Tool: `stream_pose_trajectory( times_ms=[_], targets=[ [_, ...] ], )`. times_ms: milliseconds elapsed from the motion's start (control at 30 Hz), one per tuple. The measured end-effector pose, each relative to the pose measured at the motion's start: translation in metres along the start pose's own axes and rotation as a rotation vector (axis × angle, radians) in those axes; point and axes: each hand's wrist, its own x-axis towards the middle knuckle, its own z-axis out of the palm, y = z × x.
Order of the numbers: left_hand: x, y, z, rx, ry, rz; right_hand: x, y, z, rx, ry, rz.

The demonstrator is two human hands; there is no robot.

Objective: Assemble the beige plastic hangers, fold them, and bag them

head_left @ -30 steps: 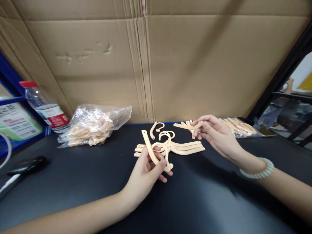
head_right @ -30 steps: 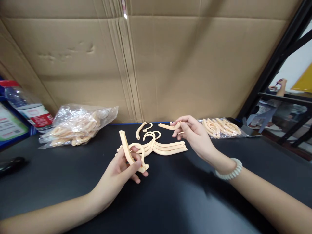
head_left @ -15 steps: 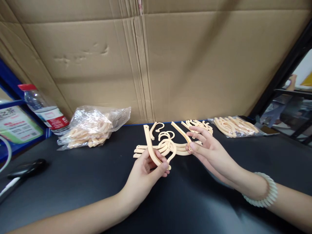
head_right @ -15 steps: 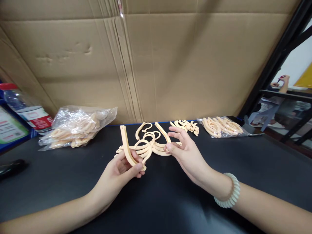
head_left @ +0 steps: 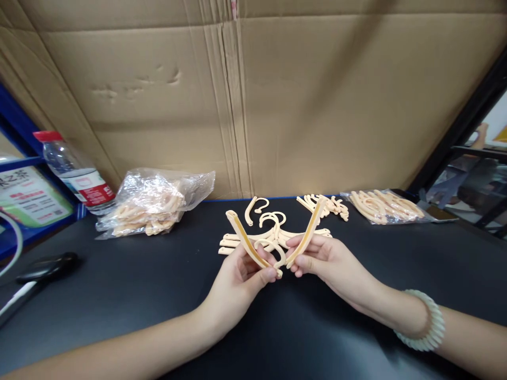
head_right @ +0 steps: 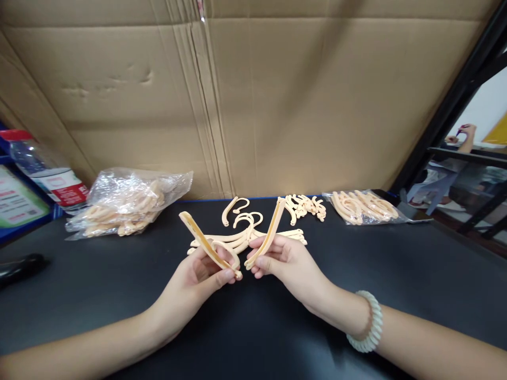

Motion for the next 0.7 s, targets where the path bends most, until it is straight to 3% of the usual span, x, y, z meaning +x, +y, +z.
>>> stream_pose_trajectory(
  times_ms=[300, 700],
  targets=[
    [0.0010, -0.0022, -0.0014, -0.010, -0.015, -0.002, -0.0032, 0.0020, 0.0030, -0.082, -0.137, -0.024],
    [-0.0007, 0.0010, 0.0024, -0.061, -0.001, 0.012, -0.0048, 0.0004, 0.0101, -0.149, -0.125, -0.057]
  ],
)
